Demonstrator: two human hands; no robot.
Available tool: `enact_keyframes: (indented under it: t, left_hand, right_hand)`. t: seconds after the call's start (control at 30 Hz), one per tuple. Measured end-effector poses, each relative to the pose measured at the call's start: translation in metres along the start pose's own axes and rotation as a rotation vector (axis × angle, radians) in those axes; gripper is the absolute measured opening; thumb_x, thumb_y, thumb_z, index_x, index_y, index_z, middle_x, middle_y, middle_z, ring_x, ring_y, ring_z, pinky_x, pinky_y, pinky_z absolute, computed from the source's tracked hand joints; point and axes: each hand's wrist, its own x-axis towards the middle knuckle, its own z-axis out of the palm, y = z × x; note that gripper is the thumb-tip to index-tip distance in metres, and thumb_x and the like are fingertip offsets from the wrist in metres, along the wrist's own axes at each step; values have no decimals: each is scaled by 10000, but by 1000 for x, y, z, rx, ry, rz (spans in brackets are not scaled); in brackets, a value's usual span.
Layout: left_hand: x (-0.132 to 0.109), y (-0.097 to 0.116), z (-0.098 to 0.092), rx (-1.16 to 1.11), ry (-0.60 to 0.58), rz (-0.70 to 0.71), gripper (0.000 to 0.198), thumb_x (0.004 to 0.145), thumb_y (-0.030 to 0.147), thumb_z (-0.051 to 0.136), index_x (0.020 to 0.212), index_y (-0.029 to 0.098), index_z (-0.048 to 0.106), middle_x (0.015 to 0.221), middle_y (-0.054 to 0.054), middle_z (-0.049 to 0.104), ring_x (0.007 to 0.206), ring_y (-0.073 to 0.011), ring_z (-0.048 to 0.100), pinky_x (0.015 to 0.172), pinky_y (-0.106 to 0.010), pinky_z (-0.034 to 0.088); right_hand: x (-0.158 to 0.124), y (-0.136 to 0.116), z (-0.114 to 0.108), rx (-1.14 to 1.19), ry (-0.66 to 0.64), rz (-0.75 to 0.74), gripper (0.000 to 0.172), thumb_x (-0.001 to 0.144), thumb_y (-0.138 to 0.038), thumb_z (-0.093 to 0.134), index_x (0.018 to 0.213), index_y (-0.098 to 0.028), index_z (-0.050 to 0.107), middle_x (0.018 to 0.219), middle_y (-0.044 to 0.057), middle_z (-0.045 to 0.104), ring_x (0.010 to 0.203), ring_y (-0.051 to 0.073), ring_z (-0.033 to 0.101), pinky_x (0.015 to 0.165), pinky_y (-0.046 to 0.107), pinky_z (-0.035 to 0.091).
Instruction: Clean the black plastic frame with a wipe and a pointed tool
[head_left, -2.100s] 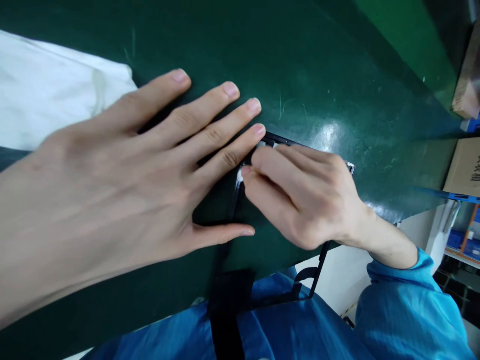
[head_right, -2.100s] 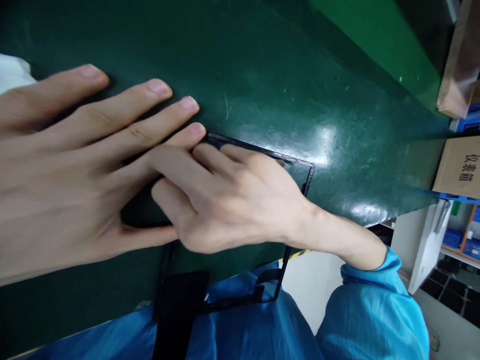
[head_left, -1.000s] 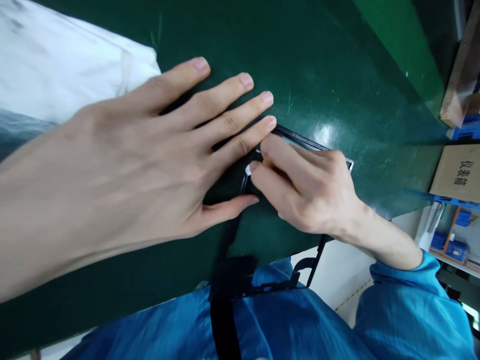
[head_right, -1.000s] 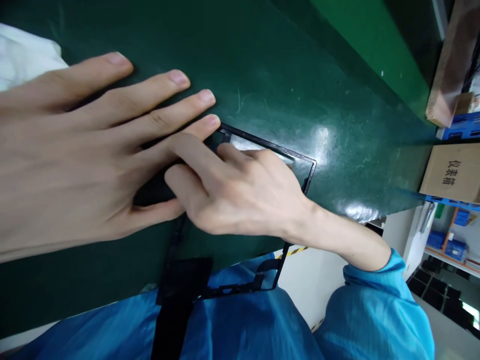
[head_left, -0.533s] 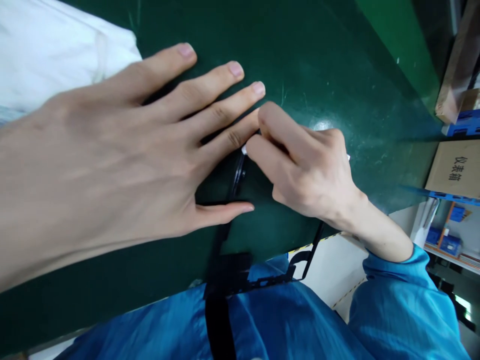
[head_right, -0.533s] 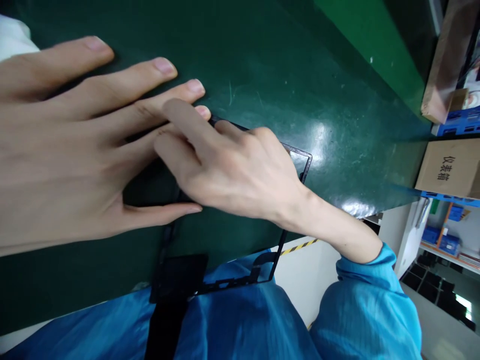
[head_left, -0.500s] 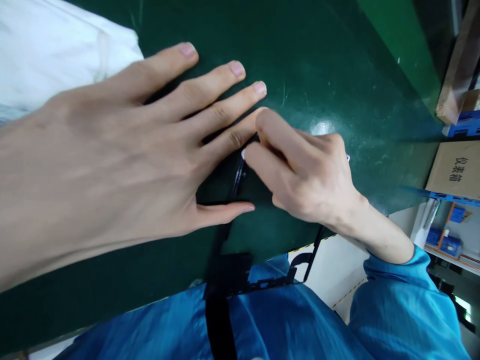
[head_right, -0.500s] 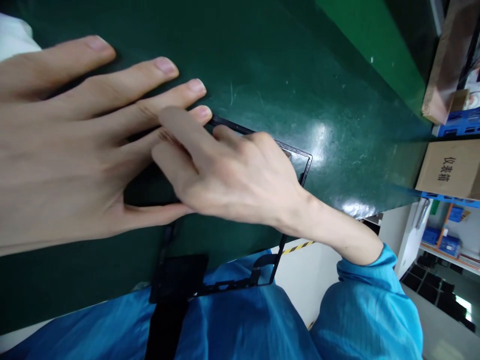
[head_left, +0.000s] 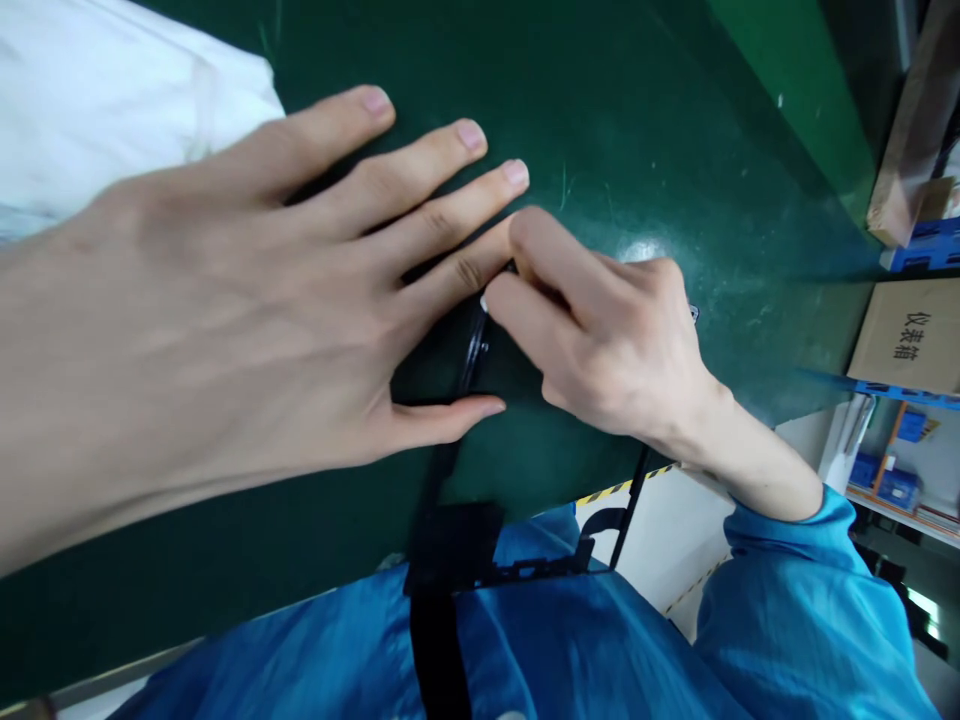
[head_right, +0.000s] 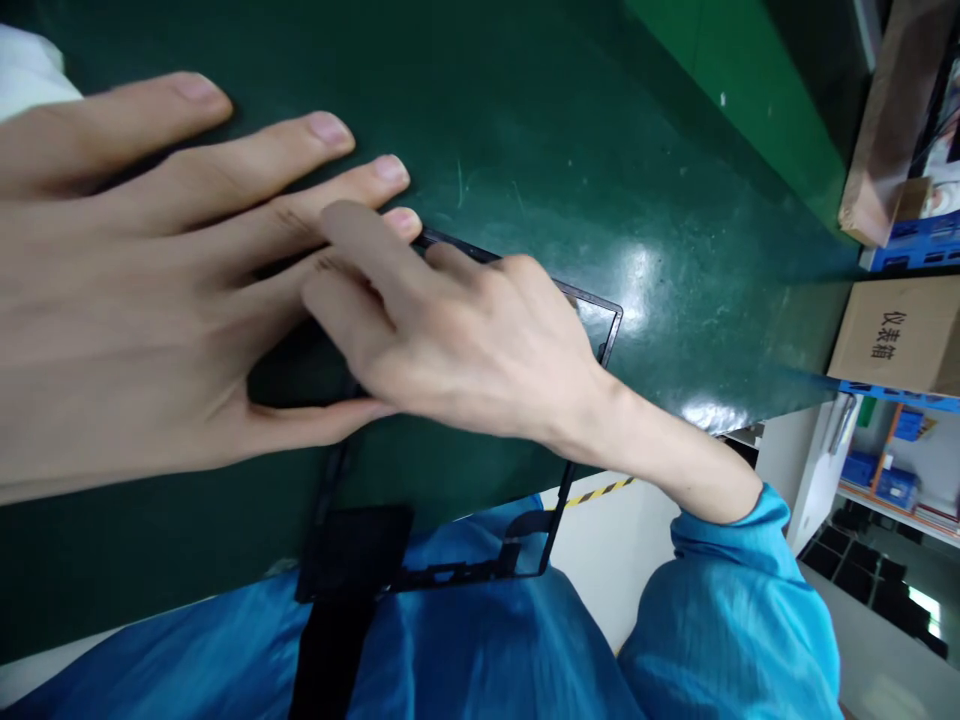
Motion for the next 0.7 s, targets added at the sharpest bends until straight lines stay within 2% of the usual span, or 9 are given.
enact_keyframes:
  t: [0.17,0.27,0.4,0.5,0.6,0.7]
  left_hand:
    - [-1,-1,0,-32,7,5,938,1038,667,229,1768,100,67,1916,-87,123,1812,-348,161,1499,-563,176]
    - [-2,-1,0,-25,14,-1,913,1039,638,193,1758,90,60,1906,-82,129,1802,-353,146,1467,-584,187]
    - [-1,-1,-1,-34,11,22,933,1018,636,192,1762,89,56,1909,-94,127,1792,-371,165,1460,-587,194]
    - [0,-1,-2,-40,-4,-2,981,1014,678,228,1762,81,11,1910,-103,129,1794,-372,157,1463,-579,186]
    - [-1,-1,-2,-29,-10,12,1009,1029,720,269,1759,69,20,1910,-123,125,1807,-370,134,1479,-581,174]
    - [-2,0,-2,-38,-10,16,1032,1032,761,286,1764,85,16,1913,-132,122,1812,-377,135,1496,-593,166]
  right_hand:
    - [-1,0,-3,-8,-47,-60,456,1089,-63,376,717,-177,612,695,-32,588,582,45,471,515,289,236]
    - [-3,-2,-4,-62,-62,0,478,1102,-49,326,772,-174,648,718,-16,598,608,60,505,527,298,232]
    - [-5,-3,-2,-19,-67,-47,432,1095,-83,389,744,-181,621,686,-37,555,578,50,463,522,291,248]
    - [-3,1,1,-97,-21,-24,456,1102,-98,365,741,-187,629,699,-25,558,577,53,452,519,305,235]
    - [-1,6,1,-135,-7,11,497,1121,-82,314,798,-196,675,677,-29,528,583,55,487,545,293,259]
    - [-4,10,-2,-90,-89,1,536,1145,-67,260,924,-194,732,725,-40,555,612,41,548,563,262,274]
